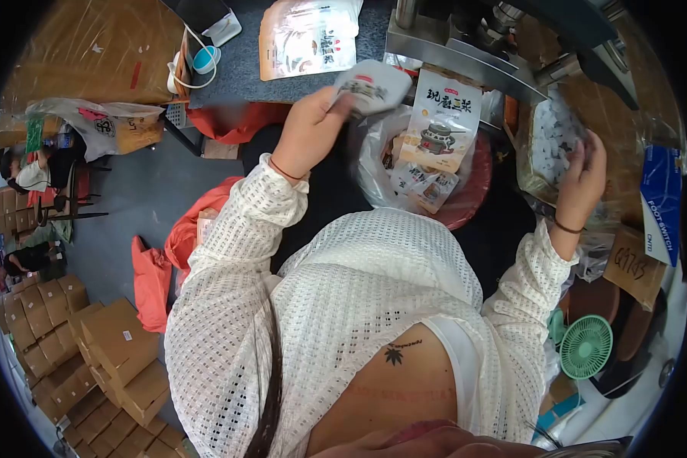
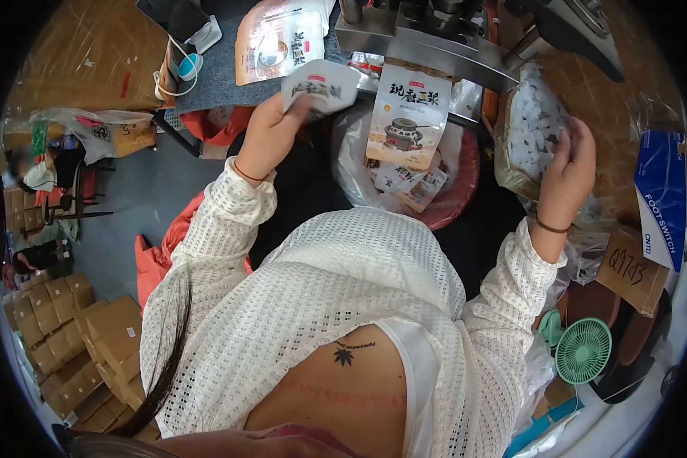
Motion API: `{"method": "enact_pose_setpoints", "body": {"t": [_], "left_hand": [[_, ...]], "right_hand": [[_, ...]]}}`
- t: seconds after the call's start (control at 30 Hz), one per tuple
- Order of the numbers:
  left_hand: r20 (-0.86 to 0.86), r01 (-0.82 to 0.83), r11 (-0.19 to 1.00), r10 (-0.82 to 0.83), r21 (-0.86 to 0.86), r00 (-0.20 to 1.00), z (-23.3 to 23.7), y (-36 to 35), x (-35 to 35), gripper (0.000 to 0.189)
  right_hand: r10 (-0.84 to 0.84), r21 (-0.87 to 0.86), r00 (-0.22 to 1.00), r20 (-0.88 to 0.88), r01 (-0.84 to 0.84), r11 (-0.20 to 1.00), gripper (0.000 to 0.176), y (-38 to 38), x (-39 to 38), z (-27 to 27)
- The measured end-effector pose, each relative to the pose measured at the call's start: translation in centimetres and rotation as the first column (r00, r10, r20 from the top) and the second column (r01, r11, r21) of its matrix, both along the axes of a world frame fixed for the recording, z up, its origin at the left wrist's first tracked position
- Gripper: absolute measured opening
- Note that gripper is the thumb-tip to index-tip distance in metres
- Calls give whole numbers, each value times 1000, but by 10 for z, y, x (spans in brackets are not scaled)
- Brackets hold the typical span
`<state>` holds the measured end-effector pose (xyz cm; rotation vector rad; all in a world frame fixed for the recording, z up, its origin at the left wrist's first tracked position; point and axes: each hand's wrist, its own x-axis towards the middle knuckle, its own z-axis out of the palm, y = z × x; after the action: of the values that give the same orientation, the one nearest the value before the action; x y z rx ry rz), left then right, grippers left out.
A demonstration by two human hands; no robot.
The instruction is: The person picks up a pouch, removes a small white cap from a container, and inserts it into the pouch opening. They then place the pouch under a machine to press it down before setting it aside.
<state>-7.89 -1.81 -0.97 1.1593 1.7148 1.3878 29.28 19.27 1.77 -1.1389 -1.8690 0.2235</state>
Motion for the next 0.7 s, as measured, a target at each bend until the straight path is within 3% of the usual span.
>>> {"method": "enact_pose_setpoints", "body": {"t": [0.1,0.13,0.23,0.33,0.37,0.43,0.53,0.67,0.7], "left_hand": [[82,175,983,-169,-64,982,-6,2,25,19],[13,230,972,-229,-49,973,-4,3,34,18],[79,305,951,-301,-44,950,-2,10,62,19],[144,384,921,-372,-67,917,-5,13,79,20],[163,412,903,-391,-124,906,-2,14,82,20],[201,460,856,-420,-237,885,9,15,86,21],[545,495,868,-395,-42,739,-1,13,95,25],[642,579,814,-428,-32,636,-7,12,106,30],[588,590,806,-455,-47,669,-9,13,107,31]], "right_hand": [[69,-228,946,-317,-146,963,27,-22,-16,12],[127,-247,970,-207,-178,953,22,-34,-21,21],[321,-380,926,-197,-374,846,17,-66,-43,28],[569,-328,776,-273,-631,703,14,-82,-62,31],[612,-258,766,-200,-643,721,12,-84,-70,38],[574,-285,800,-175,-599,748,10,-91,-81,44],[582,-185,813,-1,-572,799,8,-83,-78,42],[673,-297,737,54,-632,716,7,-84,-71,45],[623,-298,782,15,-591,750,8,-84,-70,46]]}}
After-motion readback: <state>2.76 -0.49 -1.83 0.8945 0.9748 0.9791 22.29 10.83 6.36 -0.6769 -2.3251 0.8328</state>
